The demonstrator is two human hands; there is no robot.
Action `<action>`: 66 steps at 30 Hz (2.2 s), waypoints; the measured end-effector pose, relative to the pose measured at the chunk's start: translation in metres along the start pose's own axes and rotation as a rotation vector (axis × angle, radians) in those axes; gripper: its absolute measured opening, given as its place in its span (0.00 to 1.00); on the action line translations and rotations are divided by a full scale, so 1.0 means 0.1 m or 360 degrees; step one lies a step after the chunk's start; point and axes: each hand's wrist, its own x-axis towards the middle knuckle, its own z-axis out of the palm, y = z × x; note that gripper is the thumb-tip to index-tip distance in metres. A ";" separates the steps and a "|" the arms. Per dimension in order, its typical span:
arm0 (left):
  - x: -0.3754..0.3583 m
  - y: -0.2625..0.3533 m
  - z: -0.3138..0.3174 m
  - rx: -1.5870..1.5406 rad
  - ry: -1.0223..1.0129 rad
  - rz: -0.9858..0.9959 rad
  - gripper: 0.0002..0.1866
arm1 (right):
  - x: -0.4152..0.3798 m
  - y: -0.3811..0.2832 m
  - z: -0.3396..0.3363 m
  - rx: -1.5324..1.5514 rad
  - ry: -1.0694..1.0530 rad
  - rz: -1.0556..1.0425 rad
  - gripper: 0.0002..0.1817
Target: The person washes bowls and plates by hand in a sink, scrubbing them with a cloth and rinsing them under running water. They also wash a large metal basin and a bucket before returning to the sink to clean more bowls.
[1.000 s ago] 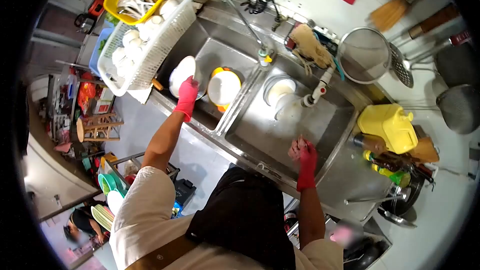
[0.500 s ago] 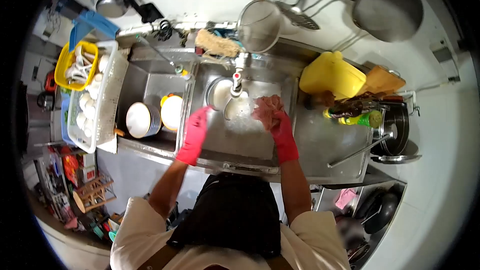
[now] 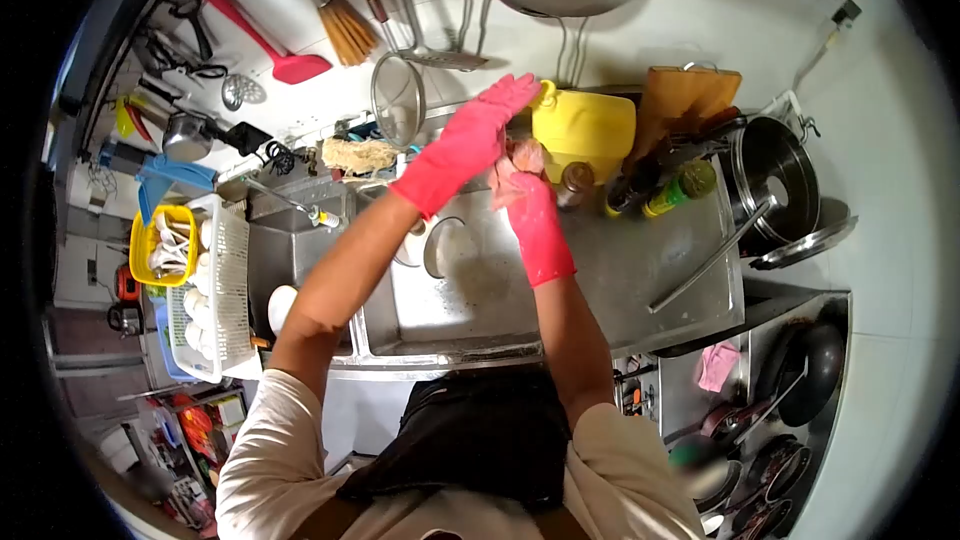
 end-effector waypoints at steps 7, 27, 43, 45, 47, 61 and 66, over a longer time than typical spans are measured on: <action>0.50 0.07 -0.06 -0.1184 -0.0529 -0.1190 0.23 | 0.20 -0.01 0.10 0.0460 0.0113 -0.0049 0.38; 0.45 -0.19 0.06 -0.0186 -0.1111 -0.0642 0.24 | 0.32 0.03 0.06 0.0492 0.0286 -0.0443 0.37; -4.26 -1.42 1.73 -0.0567 0.0480 -0.2508 0.48 | -0.91 0.89 -0.51 -0.0164 0.0608 0.0422 0.22; -3.86 -1.47 1.57 0.0174 0.0218 -0.2145 0.47 | -1.04 0.98 -0.71 -0.0296 0.0516 0.0435 0.22; -3.43 -1.57 1.35 0.0331 -0.0128 -0.2245 0.30 | -1.16 0.88 -0.64 -0.0378 0.0591 0.0529 0.22; -4.37 -1.25 1.83 -0.1169 0.0725 -0.2379 0.18 | -1.40 0.84 -0.70 -0.0485 0.0764 0.0621 0.24; -4.42 -1.34 2.11 -0.0611 -0.0003 -0.2655 0.17 | -1.42 0.87 -0.88 -0.0618 0.0738 0.0642 0.24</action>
